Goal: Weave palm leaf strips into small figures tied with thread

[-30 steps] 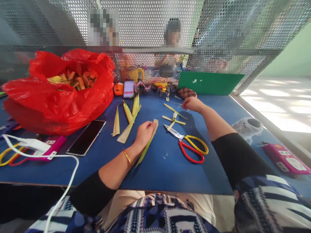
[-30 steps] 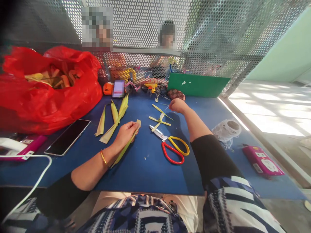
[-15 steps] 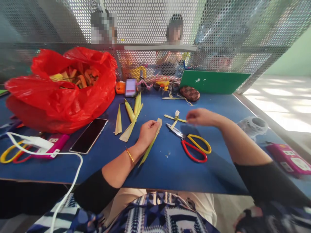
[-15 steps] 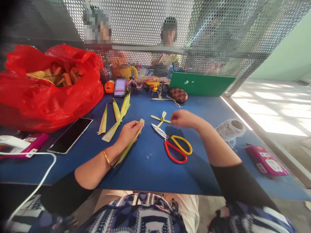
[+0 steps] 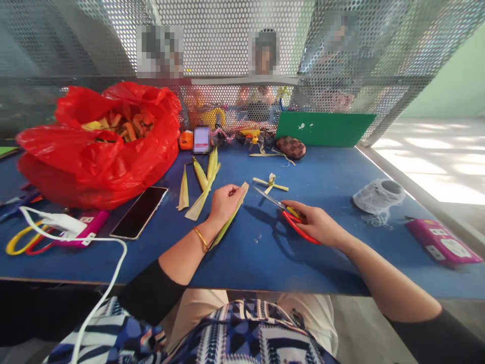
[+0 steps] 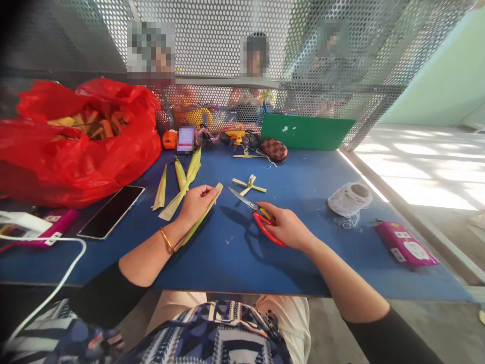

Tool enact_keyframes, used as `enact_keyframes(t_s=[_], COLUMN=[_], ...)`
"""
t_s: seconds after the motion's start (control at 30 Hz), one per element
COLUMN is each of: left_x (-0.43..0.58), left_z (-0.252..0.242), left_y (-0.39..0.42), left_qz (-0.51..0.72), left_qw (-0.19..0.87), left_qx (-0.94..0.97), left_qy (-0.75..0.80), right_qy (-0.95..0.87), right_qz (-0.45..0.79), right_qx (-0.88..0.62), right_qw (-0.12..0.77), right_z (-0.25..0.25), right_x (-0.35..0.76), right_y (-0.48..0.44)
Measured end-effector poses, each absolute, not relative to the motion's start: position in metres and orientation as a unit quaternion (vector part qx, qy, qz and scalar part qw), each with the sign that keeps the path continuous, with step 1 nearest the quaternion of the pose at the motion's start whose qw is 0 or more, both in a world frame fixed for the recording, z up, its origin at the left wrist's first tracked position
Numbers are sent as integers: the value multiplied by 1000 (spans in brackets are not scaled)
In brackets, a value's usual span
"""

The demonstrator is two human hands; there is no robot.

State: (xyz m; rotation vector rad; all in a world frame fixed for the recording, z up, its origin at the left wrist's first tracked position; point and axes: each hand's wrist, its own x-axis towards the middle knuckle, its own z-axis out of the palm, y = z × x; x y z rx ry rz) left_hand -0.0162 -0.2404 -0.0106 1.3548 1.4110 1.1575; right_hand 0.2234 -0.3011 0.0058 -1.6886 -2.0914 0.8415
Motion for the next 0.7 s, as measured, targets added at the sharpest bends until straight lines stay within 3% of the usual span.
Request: enact_keyframes(t_s=[0.07,0.17,0.47,0.7], left_x=[-18,-19,-17,-13], left_z=[-10,-9,-7,-5], left_y=[-239,-239,-244,-247], left_qz=[466,476,494,466], left_qw=[417,405,388,428], left_qx=[541,552,548,563], left_qy=[562,552,553,532], right_qy=[-685,-633,-686,-666], right_qz=[430,533,500,520], right_qx=[-541,-505,-498,-494], right_qw=[232,246,176,205], right_z=[7,17,34,26], right_x=[223,218,212,203], right_y=[-301,-302,-294,-294])
